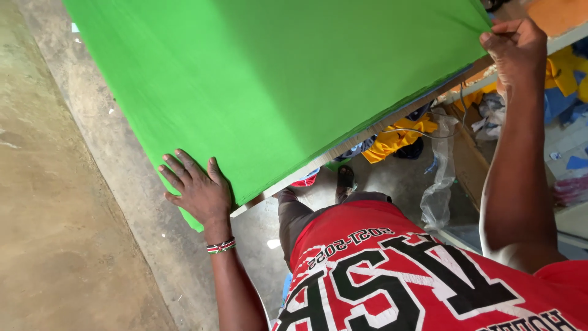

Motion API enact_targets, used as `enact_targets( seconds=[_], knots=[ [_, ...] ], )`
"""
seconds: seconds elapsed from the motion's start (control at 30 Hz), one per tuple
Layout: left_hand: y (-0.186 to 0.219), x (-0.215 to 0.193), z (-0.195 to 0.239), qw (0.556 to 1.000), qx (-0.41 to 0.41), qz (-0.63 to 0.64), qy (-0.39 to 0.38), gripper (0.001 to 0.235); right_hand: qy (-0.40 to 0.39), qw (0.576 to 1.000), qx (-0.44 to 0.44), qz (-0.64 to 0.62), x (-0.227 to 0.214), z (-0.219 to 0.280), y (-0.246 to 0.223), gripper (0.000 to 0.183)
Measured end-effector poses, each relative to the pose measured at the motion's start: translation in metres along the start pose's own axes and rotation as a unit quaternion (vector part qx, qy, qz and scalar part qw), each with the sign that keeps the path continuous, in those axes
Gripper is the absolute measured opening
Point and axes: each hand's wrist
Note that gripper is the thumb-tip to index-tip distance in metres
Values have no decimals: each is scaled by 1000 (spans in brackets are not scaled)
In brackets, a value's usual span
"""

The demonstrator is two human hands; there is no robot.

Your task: The person folds a large green fabric sheet on a table, aligning the edges and smoothing the surface. They repeat this process with multiple green sheets, stacking the folded items on the table.

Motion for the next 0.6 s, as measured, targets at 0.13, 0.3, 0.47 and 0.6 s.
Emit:
enact_targets(
  seconds=[0.13,0.3,0.47,0.6],
  knots=[
    [0,-3,-1,1000,7,6,18,72,-8,999,1,54,4,-1,-17,20],
    [2,-2,-1,1000,3,25,6,75,0,954,-127,271,20,20,-98,41],
    [0,-7,2,999,-3,37,6,73,20,929,-210,305,78,25,-145,37],
    [-2,-6,2,999,-2,45,5,74,-29,929,-296,222,132,28,-180,34]
  ],
)
Point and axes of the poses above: each hand's wrist, its own z-axis away from the middle knuckle, its own x-axis out of the palm, y = z × x, and after that the axes turned 4 degrees about z, right-handed
